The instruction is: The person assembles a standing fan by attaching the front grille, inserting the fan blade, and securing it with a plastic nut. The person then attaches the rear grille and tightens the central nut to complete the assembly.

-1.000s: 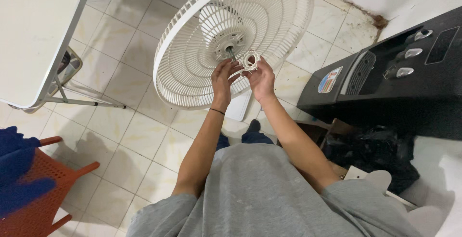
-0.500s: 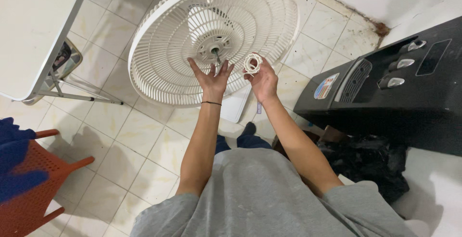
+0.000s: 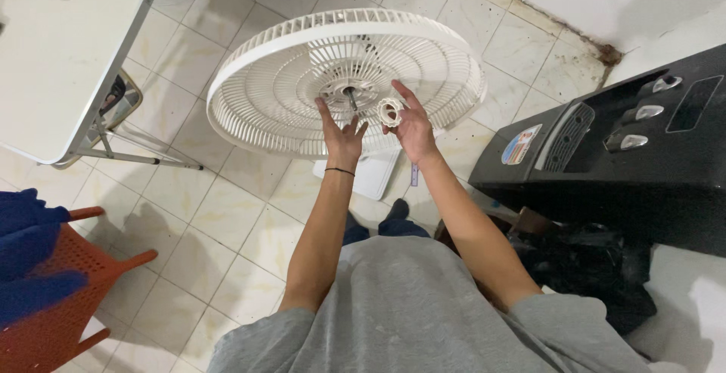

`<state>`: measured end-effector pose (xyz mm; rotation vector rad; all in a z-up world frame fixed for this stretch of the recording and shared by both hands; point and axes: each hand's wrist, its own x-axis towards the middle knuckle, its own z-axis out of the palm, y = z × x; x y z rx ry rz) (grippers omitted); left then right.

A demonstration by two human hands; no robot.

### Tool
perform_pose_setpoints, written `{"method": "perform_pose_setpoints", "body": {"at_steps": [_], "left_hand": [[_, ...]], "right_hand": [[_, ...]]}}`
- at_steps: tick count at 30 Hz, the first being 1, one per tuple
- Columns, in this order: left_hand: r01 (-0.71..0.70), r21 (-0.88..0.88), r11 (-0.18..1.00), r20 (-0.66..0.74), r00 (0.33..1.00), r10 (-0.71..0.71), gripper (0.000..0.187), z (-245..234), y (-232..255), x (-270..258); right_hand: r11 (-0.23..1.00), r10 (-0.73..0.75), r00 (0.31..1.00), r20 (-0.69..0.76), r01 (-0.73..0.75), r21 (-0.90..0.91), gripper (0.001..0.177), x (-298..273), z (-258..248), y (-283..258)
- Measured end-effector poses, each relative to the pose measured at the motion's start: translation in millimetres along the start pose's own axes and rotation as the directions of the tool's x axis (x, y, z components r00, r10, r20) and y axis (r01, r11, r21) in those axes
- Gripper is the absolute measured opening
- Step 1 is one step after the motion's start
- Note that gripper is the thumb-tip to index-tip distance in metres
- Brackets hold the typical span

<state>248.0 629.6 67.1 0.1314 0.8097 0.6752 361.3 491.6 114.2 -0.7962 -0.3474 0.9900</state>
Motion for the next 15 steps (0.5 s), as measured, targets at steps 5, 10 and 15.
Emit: {"method": "perform_pose_setpoints", "body": {"at_steps": [5, 10, 15], "left_hand": [[-0.024, 0.007, 1.000, 0.143, 0.989, 0.023, 0.106, -18.9, -1.7, 8.4], [0.021, -0.071, 0.997, 0.259, 0.966, -0.002, 0.117, -27.4, -3.5, 15.2], [0.059, -0.194, 0.979, 0.214, 0.977, -0.016, 0.131, -17.5, 3.1, 10.7]], "right_hand": [[0.999, -0.034, 0.999, -0.029, 0.033, -0.037, 0.070, 5.9, 4.6, 3.1], [0.999, -0.021, 0.999, -0.037, 0.022, 0.025, 0.068, 2.7, 11.1, 2.2], [0.919, 0.083, 0.996, -0.021, -0.069, 0.388, 0.071, 3.0, 28.9, -9.5]]}}
